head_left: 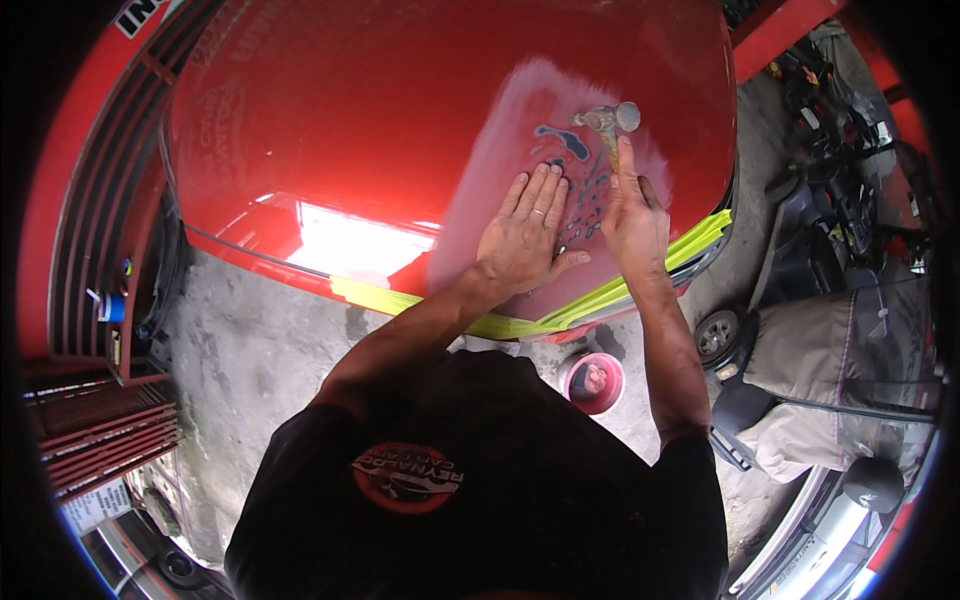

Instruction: The person applies yellow masking tape to the hood of a red car to mark a damaged area. They then use a hammer to repeatedly tap the marked section, attempting to flatten a dent. The person frequently pauses to feel the surface with their hand to check the progress of the repair.

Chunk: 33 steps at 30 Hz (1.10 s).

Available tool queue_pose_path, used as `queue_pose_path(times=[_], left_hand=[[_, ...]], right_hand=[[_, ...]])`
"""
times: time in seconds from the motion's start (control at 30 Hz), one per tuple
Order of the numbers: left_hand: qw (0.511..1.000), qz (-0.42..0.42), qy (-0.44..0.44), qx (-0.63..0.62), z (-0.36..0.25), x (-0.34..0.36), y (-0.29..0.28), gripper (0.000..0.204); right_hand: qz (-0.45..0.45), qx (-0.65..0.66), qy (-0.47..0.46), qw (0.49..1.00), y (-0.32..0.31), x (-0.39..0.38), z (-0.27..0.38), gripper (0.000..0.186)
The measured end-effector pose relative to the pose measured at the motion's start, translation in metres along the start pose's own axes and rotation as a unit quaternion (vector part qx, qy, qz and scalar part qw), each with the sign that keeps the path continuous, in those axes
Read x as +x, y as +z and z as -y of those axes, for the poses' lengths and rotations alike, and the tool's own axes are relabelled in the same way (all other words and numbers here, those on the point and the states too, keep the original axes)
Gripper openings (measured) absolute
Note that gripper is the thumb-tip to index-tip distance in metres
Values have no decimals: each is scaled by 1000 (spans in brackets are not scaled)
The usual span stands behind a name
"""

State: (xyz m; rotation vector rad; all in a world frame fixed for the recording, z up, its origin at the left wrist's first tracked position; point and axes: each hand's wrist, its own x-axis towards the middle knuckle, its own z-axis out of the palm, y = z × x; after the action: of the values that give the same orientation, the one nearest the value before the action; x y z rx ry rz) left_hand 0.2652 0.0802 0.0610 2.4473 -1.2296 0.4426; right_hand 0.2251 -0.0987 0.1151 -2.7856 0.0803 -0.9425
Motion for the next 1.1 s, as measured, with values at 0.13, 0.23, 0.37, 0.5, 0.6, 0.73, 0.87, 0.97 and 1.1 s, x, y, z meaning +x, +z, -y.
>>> queue_pose_path(times=[0.13,0.23,0.37,0.5,0.6,0.73,0.87,0.97,1.1], left_hand=[[1000,-15,1,1,0,0,-3,102],[1000,-11,4,1,-2,1,-4,102],[1000,-9,3,8,-2,0,-2,102],[1000,-9,1,1,-1,1,-2,103],[1000,-12,2,-2,-1,1,-2,103],[1000,-12,3,10,-1,1,-1,103],[1000,-12,3,0,-1,1,-3,103],[1000,-15,7,2,-1,2,-3,104],[1000,-10,6,0,0,2,-2,104]], right_hand=[[30,29,18,999,-6,3,3,63],[2,28,4,1000,-2,0,1,69],[-2,43,2,999,0,3,4,69],[33,19,-12,999,-3,6,1,70],[-12,41,15,999,-1,5,2,71],[21,24,-1,999,1,1,-4,73],[47,3,8,999,-2,1,-2,71],[31,17,12,999,-5,3,-1,74],[71,-26,-1,997,-3,-2,-3,75]])
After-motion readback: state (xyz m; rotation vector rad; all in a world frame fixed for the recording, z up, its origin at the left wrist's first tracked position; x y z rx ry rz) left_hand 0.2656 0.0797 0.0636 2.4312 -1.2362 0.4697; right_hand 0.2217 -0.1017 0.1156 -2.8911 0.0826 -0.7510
